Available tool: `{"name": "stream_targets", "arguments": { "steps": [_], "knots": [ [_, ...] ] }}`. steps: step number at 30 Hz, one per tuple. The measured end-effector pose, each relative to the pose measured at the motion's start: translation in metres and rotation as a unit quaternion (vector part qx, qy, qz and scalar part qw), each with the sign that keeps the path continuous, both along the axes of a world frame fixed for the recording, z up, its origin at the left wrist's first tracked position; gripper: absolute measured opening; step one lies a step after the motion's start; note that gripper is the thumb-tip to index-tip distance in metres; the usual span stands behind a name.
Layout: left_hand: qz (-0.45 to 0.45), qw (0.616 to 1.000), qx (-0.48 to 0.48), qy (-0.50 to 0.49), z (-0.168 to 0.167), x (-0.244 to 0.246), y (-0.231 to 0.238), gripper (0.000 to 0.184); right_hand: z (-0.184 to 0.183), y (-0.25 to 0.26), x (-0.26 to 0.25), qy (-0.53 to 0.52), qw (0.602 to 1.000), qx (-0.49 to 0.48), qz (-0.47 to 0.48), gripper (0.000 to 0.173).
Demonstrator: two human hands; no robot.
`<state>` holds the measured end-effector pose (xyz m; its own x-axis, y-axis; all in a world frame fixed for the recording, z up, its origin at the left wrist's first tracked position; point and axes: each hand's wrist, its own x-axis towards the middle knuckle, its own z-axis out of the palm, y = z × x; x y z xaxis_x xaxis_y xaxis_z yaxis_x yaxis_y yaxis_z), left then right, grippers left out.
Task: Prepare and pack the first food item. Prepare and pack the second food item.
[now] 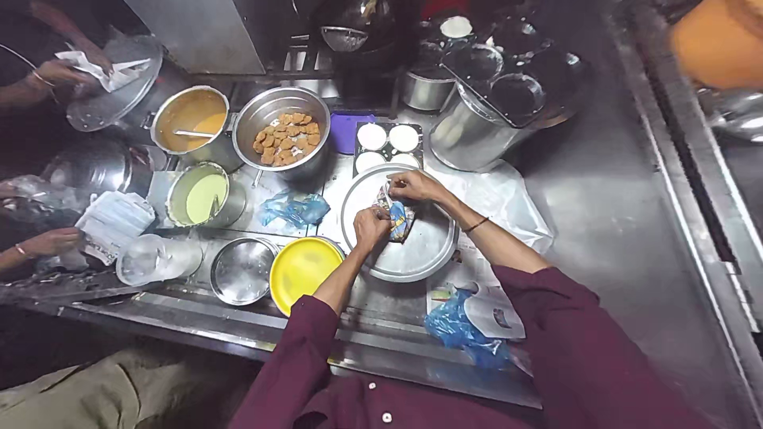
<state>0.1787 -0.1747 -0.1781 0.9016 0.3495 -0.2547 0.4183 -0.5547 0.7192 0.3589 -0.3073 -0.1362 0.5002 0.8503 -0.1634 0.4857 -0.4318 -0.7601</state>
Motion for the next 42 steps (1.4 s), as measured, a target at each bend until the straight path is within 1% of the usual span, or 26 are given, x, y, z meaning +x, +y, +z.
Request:
{"name": "stream_targets", "arguments": {
  "steps": [2, 4, 6, 8, 10, 13, 14, 16, 17, 18, 19, 21, 23, 25, 26, 28, 29, 30, 32, 33, 35, 37, 38, 39, 40, 42],
  "knots": [
    [0.027, 1.000, -0.001, -0.004, 0.003, 0.000, -0.003, 0.009, -0.016, -0.012, -0.027, -0.032, 0.997, 0.051, -0.039, 0.018],
    [0.048, 0.999, 0.005, -0.006, 0.003, -0.002, -0.006, 0.009, -0.024, -0.020, -0.057, -0.097, 0.989, 0.076, -0.078, 0.017],
    [0.055, 0.998, 0.012, -0.015, -0.001, -0.005, -0.008, 0.010, -0.031, -0.024, -0.082, -0.165, 0.977, 0.096, -0.090, 0.022],
    [0.064, 0.997, 0.017, -0.040, -0.004, -0.006, -0.010, 0.010, -0.038, -0.026, -0.099, -0.228, 0.964, 0.109, -0.083, 0.031],
    [0.084, 0.993, 0.034, -0.072, -0.007, -0.005, -0.011, 0.019, -0.047, -0.026, -0.110, -0.270, 0.951, 0.137, -0.068, 0.035],
    [0.124, 0.987, 0.056, -0.091, -0.018, -0.004, -0.006, 0.037, -0.062, -0.031, -0.123, -0.311, 0.942, 0.123, -0.038, 0.042],
    [0.142, 0.984, 0.059, -0.093, -0.019, -0.004, -0.004, 0.039, -0.066, -0.034, -0.126, -0.314, 0.942, 0.112, -0.021, 0.051],
    [0.166, 0.980, 0.057, -0.090, -0.022, -0.003, -0.001, 0.047, -0.064, -0.039, -0.133, -0.301, 0.950, 0.079, 0.010, 0.088],
    [0.161, 0.982, 0.051, -0.085, -0.022, -0.002, 0.001, 0.052, -0.061, -0.041, -0.134, -0.297, 0.953, 0.059, 0.021, 0.103],
    [0.145, 0.985, 0.043, -0.081, -0.021, -0.001, 0.002, 0.056, -0.060, -0.043, -0.133, -0.298, 0.953, 0.044, 0.030, 0.109],
    [0.125, 0.989, 0.037, -0.076, -0.017, -0.002, 0.002, 0.059, -0.061, -0.044, -0.133, -0.305, 0.951, 0.035, 0.037, 0.106],
    [0.096, 0.993, 0.029, -0.058, -0.008, -0.003, 0.004, 0.058, -0.064, -0.041, -0.134, -0.324, 0.945, 0.021, 0.040, 0.087],
    [0.075, 0.996, 0.016, -0.038, -0.005, -0.003, 0.008, 0.054, -0.070, -0.037, -0.138, -0.336, 0.941, 0.009, 0.031, 0.073],
    [0.045, 0.998, -0.034, -0.012, -0.005, 0.001, 0.020, 0.056, -0.075, -0.035, -0.138, -0.347, 0.937, 0.006, 0.032, 0.065],
    [0.034, 0.995, -0.092, 0.001, -0.004, 0.003, 0.031, 0.055, -0.076, -0.034, -0.136, -0.354, 0.935, 0.005, 0.033, 0.062],
    [0.032, 0.960, -0.279, 0.009, -0.001, 0.002, 0.052, 0.043, -0.075, -0.033, -0.130, -0.356, 0.934, 0.022, 0.021, 0.054],
    [0.042, 0.939, -0.340, 0.016, 0.002, 0.001, 0.058, 0.039, -0.072, -0.033, -0.127, -0.340, 0.940, 0.043, 0.004, 0.050],
    [0.052, 0.931, -0.360, 0.029, 0.007, 0.000, 0.060, 0.041, -0.068, -0.032, -0.124, -0.308, 0.949, 0.065, -0.019, 0.047],
    [0.059, 0.918, -0.382, 0.087, 0.030, 0.001, 0.057, 0.061, -0.060, -0.026, -0.118, -0.239, 0.964, 0.097, -0.064, 0.044],
    [0.057, 0.902, -0.413, 0.115, 0.042, 0.001, 0.054, 0.065, -0.056, -0.024, -0.118, -0.211, 0.969, 0.103, -0.079, 0.043],
    [0.058, 0.851, -0.505, 0.129, 0.056, 0.002, 0.049, 0.061, -0.047, -0.024, -0.122, -0.191, 0.972, 0.104, -0.087, 0.043],
    [0.068, 0.799, -0.585, 0.119, 0.065, 0.000, 0.054, 0.054, -0.034, -0.029, -0.129, -0.225, 0.966, 0.100, -0.075, 0.043],
    [0.067, 0.785, -0.604, 0.119, 0.074, -0.006, 0.058, 0.055, -0.025, -0.032, -0.133, -0.263, 0.956, 0.113, -0.058, 0.042],
    [0.060, 0.784, -0.606, 0.124, 0.083, -0.015, 0.061, 0.055, -0.014, -0.034, -0.140, -0.306, 0.943, 0.124, -0.033, 0.041],
    [0.054, 0.799, -0.585, 0.128, 0.093, -0.026, 0.061, 0.053, -0.002, -0.035, -0.147, -0.354, 0.926, 0.134, -0.005, 0.039],
    [0.024, 0.821, -0.558, 0.116, 0.112, -0.050, 0.055, 0.038, 0.028, -0.037, -0.164, -0.418, 0.895, 0.149, 0.051, 0.035]
  ]
}}
